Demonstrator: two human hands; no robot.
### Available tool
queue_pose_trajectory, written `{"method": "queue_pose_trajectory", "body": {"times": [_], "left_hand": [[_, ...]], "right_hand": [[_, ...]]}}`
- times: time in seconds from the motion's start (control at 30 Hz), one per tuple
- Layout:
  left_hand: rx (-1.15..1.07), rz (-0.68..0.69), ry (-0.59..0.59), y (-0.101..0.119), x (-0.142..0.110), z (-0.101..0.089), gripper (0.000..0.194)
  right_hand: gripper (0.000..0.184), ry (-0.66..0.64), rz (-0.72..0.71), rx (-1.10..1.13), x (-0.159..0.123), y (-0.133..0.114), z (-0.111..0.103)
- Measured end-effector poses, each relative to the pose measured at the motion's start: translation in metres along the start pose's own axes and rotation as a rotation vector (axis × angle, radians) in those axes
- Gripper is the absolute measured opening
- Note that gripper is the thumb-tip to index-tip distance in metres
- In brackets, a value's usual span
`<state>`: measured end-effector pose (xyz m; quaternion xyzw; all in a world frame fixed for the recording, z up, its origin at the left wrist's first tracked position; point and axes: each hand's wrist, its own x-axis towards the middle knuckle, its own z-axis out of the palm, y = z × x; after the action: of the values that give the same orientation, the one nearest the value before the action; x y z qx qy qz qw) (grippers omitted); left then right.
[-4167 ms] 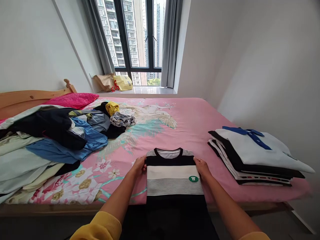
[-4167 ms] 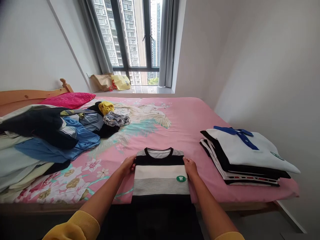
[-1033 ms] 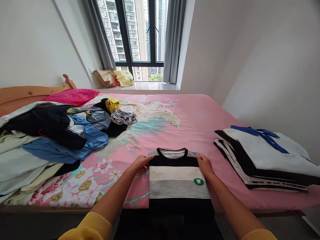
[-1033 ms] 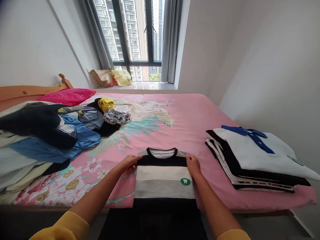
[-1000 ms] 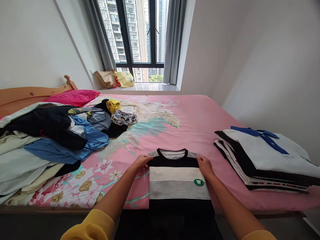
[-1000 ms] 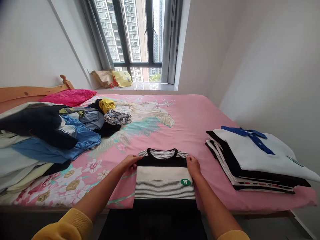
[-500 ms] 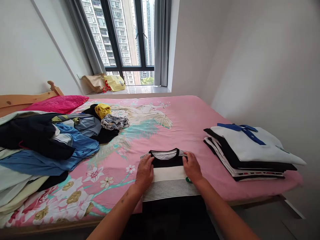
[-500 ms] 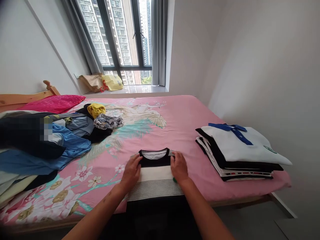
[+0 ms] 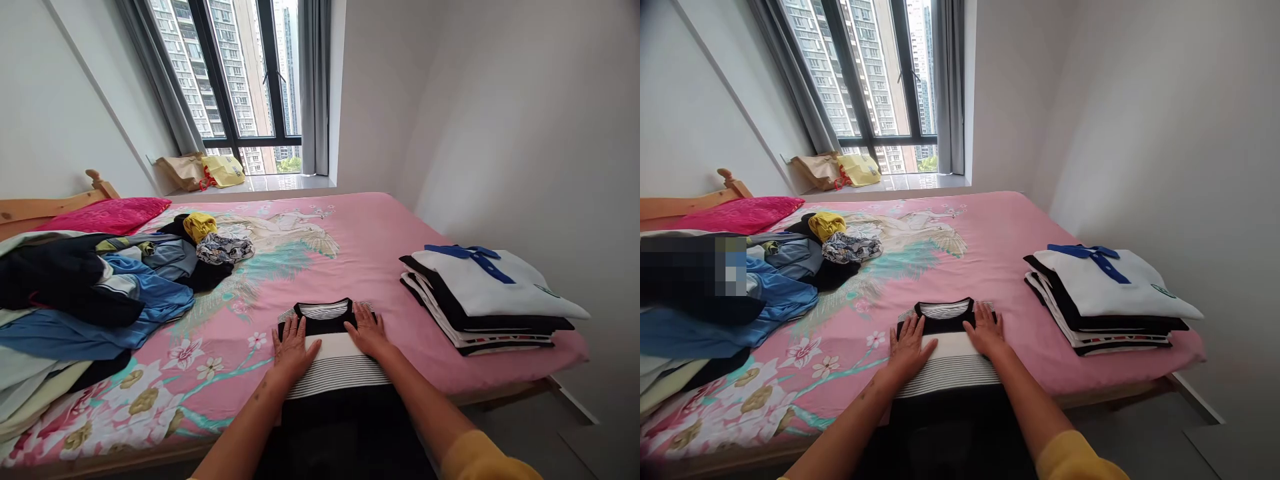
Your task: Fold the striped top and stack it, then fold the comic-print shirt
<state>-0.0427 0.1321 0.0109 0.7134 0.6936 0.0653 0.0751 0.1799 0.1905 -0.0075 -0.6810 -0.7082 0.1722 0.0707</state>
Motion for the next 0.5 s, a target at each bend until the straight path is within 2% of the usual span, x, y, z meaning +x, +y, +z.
{"method": "queue_pose_trajectory", "body": {"times": [0.07,0.17,0.23,0.3,0.33,0.4,0.47,0.5], "left_hand": [[-0.02,-0.027,-0.025,0.003,0.001,0.0,0.074],[-0.002,-0.01,0.037,0.006,-0.002,-0.003,0.07],[0.022,0.029,0.089,0.008,-0.006,-0.005,0.066],[0.028,0.057,0.101,0.011,-0.011,-0.005,0.067],[0.023,0.06,0.094,0.012,-0.014,-0.004,0.067],[0.008,0.055,0.078,0.012,-0.022,0.0,0.067],[0.0,0.037,0.087,0.01,-0.029,0.004,0.066],[-0.001,0.024,0.098,0.008,-0.033,0.007,0.066]], "right_hand": [[0.069,-0.03,0.074,-0.015,0.005,-0.002,-0.002],[0.068,0.03,0.15,-0.036,0.008,-0.006,-0.007],[0.067,0.078,0.072,-0.032,0.005,-0.008,-0.008],[0.067,0.043,-0.041,-0.023,0.0,-0.006,-0.006],[0.067,0.011,-0.053,-0.022,-0.002,-0.003,-0.004],[0.068,-0.023,0.049,-0.027,-0.006,0.006,-0.003],[0.069,0.008,0.195,-0.028,-0.009,0.014,-0.004],[0.069,0.039,0.217,-0.023,-0.011,0.016,-0.005]]}}
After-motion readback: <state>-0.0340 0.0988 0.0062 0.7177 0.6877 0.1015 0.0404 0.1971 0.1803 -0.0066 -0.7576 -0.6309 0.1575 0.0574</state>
